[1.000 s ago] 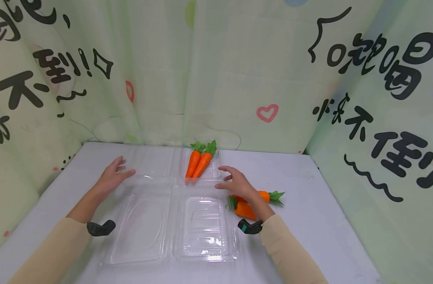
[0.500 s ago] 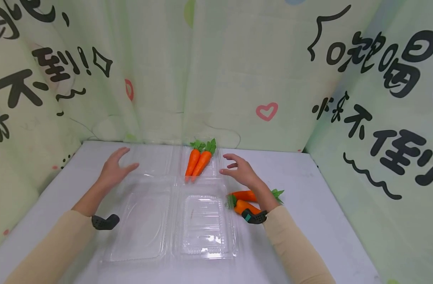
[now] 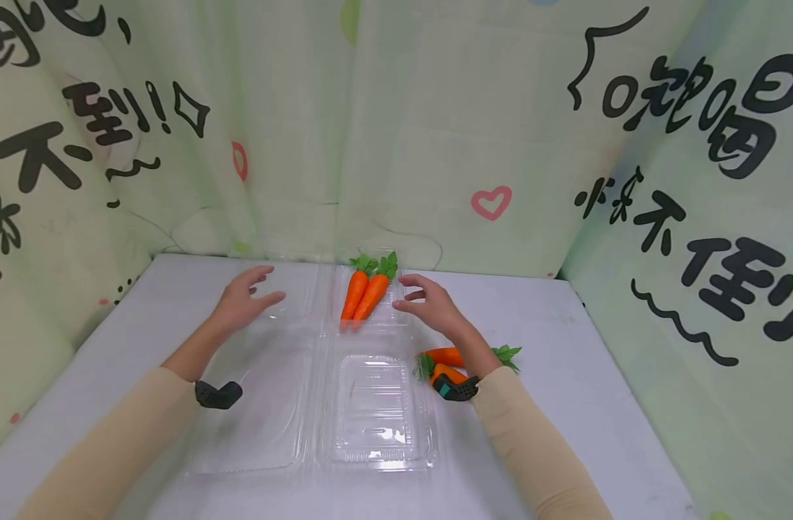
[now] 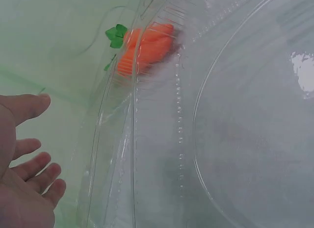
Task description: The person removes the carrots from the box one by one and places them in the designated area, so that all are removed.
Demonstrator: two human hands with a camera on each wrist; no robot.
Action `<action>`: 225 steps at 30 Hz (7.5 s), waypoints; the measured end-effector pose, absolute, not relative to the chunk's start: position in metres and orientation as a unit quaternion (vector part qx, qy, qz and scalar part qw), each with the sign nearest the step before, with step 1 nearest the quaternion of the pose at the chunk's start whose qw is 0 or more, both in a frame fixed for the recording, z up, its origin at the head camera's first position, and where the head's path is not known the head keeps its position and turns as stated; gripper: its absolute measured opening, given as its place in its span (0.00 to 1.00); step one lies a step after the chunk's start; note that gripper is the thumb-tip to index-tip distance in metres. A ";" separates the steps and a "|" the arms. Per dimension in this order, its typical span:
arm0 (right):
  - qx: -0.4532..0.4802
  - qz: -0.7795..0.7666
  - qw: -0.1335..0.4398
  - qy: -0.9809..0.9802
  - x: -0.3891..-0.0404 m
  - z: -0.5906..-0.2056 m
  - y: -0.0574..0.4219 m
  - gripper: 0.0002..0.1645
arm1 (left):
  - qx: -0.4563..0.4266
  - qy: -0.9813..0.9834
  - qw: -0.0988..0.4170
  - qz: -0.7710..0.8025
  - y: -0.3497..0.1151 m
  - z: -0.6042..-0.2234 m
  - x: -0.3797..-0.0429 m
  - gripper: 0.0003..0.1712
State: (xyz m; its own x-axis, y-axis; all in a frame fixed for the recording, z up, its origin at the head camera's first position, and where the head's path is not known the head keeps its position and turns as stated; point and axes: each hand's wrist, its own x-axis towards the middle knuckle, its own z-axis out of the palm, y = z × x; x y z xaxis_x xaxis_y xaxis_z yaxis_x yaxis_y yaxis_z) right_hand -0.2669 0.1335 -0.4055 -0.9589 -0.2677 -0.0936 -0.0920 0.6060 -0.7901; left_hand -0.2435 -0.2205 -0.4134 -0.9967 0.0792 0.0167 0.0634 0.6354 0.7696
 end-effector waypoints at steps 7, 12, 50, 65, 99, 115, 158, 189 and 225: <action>-0.101 -0.442 0.104 0.885 -0.271 -0.405 0.130 0.32 | 0.037 0.901 0.025 0.431 -0.206 -0.418 -0.250 0.40; -0.108 -0.445 0.102 0.883 -0.275 -0.408 0.127 0.31 | 0.030 0.898 0.037 0.438 -0.195 -0.421 -0.254 0.41; -0.117 -0.449 0.122 0.877 -0.286 -0.419 0.105 0.29 | 0.020 0.886 0.105 0.451 -0.147 -0.438 -0.271 0.43; -0.115 -0.437 0.122 0.883 -0.285 -0.420 0.105 0.29 | 0.018 0.898 0.111 0.425 -0.143 -0.444 -0.273 0.41; -0.117 -0.363 0.105 0.919 -0.320 -0.426 0.100 0.30 | 0.019 0.899 0.117 0.421 -0.140 -0.441 -0.275 0.39; -0.124 -0.306 0.127 0.935 -0.333 -0.426 0.096 0.33 | 0.029 0.899 0.113 0.421 -0.141 -0.439 -0.274 0.39; -0.158 -0.257 0.089 0.949 -0.334 -0.430 0.094 0.33 | 0.034 0.898 0.112 0.423 -0.138 -0.442 -0.273 0.38; -0.207 -0.218 0.011 0.954 -0.333 -0.431 0.096 0.22 | 0.037 0.902 0.102 0.418 -0.136 -0.437 -0.272 0.37; -0.196 -0.287 -0.048 0.936 -0.310 -0.419 0.128 0.27 | 0.028 0.905 0.104 0.411 -0.141 -0.438 -0.270 0.39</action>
State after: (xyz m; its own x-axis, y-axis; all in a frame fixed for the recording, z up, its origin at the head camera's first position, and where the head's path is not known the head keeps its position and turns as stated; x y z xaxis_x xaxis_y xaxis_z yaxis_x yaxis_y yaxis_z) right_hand -0.3104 0.1283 -0.4185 -0.9185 -0.3396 0.2023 -0.3947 0.7581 -0.5191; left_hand -0.2699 -0.1406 -0.4384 -0.9766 0.1367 -0.1658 -0.0346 0.6614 0.7493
